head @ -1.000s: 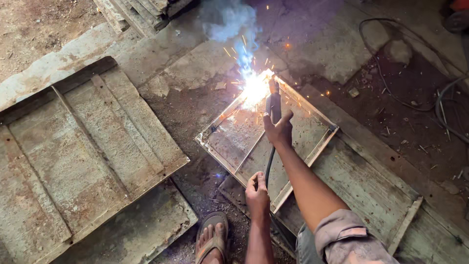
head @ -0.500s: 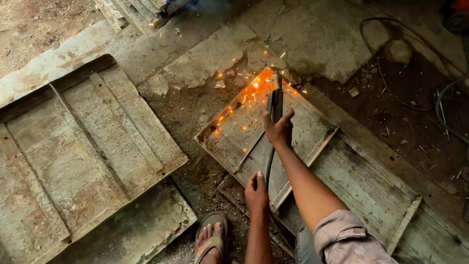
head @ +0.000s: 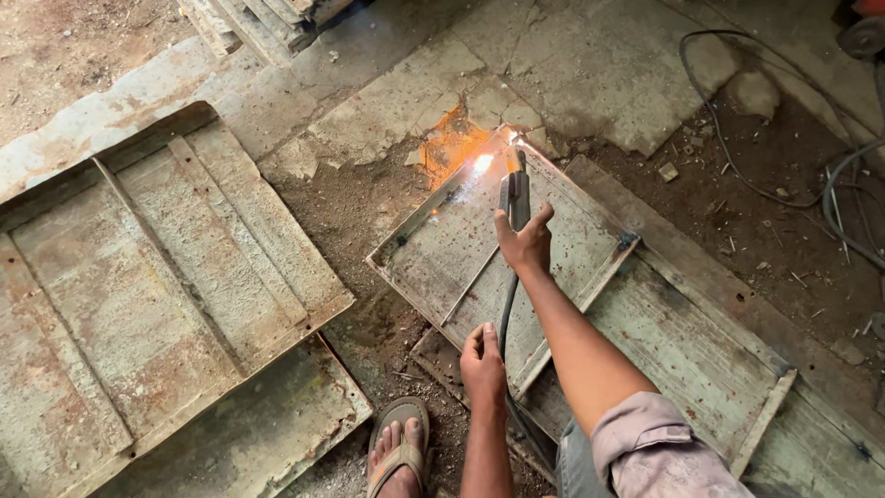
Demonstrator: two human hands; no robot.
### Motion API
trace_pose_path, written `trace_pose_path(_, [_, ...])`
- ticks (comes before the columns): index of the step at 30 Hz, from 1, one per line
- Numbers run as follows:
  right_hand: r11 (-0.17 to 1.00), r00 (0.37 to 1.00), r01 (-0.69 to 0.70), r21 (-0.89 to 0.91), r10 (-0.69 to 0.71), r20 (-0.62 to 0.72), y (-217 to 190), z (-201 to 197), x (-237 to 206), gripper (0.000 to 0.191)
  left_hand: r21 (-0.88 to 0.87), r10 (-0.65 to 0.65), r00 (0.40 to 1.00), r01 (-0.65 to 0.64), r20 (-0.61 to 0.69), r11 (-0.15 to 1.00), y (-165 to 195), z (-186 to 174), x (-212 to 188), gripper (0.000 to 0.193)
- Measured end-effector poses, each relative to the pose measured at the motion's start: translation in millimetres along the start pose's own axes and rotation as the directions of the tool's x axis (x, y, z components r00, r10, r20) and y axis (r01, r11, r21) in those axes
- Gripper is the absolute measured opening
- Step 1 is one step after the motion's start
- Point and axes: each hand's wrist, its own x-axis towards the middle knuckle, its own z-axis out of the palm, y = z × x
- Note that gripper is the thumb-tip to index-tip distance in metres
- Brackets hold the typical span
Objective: The person sits on the ground and uses a welding torch to join metal pieces on a rectangular metal frame. Sparks and smoke are visible as the welder moves along the seams. The person occasionally pauses to reposition the torch or adjust the frame.
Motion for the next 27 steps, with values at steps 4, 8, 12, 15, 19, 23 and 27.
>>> trace_pose_path(4, [0.999, 0.999, 0.038, -0.013, -0.039, -0.025, 1.2, -0.8, 2.4, 0.101, 0.020, -0.061, 0.998, 0.061, 0.001, 0.998, 16.6, 0.4, -10.2, 0.043])
trace_pose_path(8, [0.999, 0.999, 0.038, -0.006, -0.038, -0.012, 0.4, -3.1, 6.6, 0.099, 0.033, -0.100, 0.995, 0.100, 0.000, 0.994, 23.7, 4.0, -14.0, 0.042])
trace_pose_path(12, [0.999, 0.999, -0.031, 0.009, 0.031, 0.039, 0.0, -4.6, 7.4, 0.100, 0.001, -0.024, 1.000, 0.024, 0.019, 1.000, 16.6, 4.6, -10.4, 0.045])
trace_pose_path(15, [1.000, 1.000, 0.013, 0.026, -0.013, 0.010, 4.1, -4.9, 6.9, 0.107, -0.030, 0.134, 0.989, -0.133, 0.057, 0.991, 8.6, 3.5, -8.3, 0.048])
trace_pose_path(19, [0.989, 0.991, 0.125, 0.073, -0.121, -0.056, 11.4, -3.9, 7.8, 0.106, 0.077, -0.103, 0.994, 0.101, 0.026, 0.992, 5.1, 9.4, -3.5, 0.051])
trace_pose_path(23, [0.996, 0.995, 0.078, 0.033, -0.076, -0.060, 16.7, -2.1, 6.2, 0.107, 0.063, -0.080, 0.997, 0.079, 0.023, 0.995, -1.7, 12.5, -2.1, 0.050])
trace_pose_path(27, [0.999, 0.999, 0.044, 0.031, -0.043, -0.034, 16.6, 2.3, 3.0, 0.104, 0.071, -0.061, 0.998, 0.061, 0.002, 0.996, -10.0, 7.4, 2.3, 0.048])
